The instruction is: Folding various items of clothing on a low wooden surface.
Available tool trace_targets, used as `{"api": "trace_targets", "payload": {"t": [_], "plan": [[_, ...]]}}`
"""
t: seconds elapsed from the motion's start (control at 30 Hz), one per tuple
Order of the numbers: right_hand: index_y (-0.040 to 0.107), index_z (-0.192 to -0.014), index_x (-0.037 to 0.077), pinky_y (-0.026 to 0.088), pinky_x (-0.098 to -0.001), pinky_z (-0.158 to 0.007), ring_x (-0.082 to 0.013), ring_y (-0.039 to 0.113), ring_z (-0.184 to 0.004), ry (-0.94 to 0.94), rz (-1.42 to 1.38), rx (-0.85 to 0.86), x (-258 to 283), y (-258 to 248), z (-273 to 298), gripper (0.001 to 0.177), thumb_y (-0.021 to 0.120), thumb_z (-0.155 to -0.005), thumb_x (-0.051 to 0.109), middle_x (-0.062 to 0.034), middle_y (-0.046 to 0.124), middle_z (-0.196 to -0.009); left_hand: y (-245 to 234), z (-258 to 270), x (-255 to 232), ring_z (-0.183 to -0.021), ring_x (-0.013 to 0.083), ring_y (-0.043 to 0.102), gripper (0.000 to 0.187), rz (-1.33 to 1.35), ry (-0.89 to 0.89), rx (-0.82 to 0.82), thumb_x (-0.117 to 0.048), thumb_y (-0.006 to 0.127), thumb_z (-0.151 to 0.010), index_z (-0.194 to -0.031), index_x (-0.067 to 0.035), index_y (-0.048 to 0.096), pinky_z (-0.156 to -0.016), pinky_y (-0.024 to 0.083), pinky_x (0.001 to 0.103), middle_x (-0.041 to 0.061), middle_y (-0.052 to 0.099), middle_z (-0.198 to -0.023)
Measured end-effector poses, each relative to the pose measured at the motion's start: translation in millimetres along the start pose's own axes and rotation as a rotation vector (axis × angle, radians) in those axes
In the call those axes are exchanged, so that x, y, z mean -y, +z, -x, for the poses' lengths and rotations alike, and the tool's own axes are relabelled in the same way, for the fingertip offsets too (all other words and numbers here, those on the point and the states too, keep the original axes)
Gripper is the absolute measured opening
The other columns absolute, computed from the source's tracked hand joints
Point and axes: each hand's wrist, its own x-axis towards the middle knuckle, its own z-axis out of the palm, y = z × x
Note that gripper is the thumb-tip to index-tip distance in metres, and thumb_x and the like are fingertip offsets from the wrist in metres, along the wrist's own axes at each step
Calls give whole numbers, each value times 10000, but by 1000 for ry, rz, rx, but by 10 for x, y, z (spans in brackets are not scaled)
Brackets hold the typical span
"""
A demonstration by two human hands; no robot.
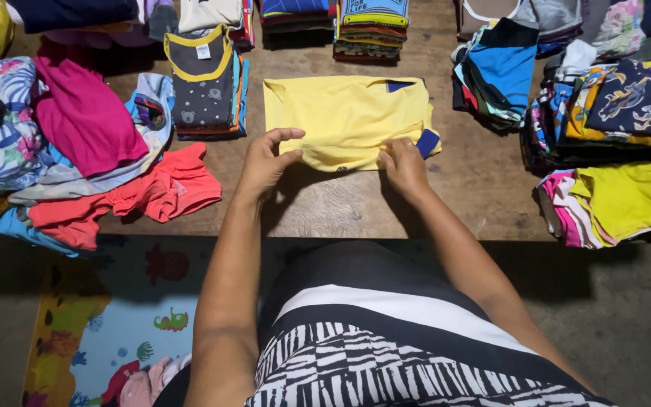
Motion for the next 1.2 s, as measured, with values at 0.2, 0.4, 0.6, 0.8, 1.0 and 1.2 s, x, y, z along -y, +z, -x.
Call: {"api": "trace_targets", "payload": {"t": [0.2,0.4,0.6,0.8,1.0,1.2], "plan": [[708,-813,58,495,-473,-818,-371,660,-896,300,236,373,315,-95,-265,409,775,-844,461,-167,715,-864,23,14,-233,-1219,152,612,440,-85,158,52,90,739,-812,-1239,-12,705,-1066,458,265,55,663,-1246],[727,-711,134,473,-509,-701,-366,631,-802,-9,262,255,139,73,-231,167,765,-769,286,-89,746,-776,43,-6,-313,-1176,166,650,482,-268,173,-18,96,745,-800,-1257,-54,716,-1034,486,267,58,668,-1157],[621,-903,72,541,-368,-655,-245,693,-741,411,-423,359,-56,196,-231,220,776,-871,226,-81,721,-794,-75,-46,-306,-1202,169,634,509,-258,197,25,118,730,-804,-1284,-51,702,-1049,468,259,59,653,-1168],[617,-1066,46,508,-365,-659,-225,667,-719,223,-101,408,318,122,-201,315,756,-788,99,-101,688,-767,-104,-79,-296,-1252,166,608,510,-95,124,62,130,689,-818,-1303,-27,679,-1053,473,262,53,639,-1265],[672,-956,34,526,-347,-623,-201,670,-682,230,-120,309,-90,393,-140,205,769,-779,74,-104,688,-753,-136,-125,-324,-1222,161,621,511,-147,120,13,113,737,-776,-1267,-20,695,-1047,480,262,59,650,-1226],[613,-978,42,462,-245,-551,-100,593,-625,562,-697,254,-229,89,-371,118,669,-882,2,-34,667,-787,-176,-160,-475,-1039,150,634,499,-320,261,-35,74,779,-770,-1254,-30,712,-936,515,259,61,663,-1101]]}}
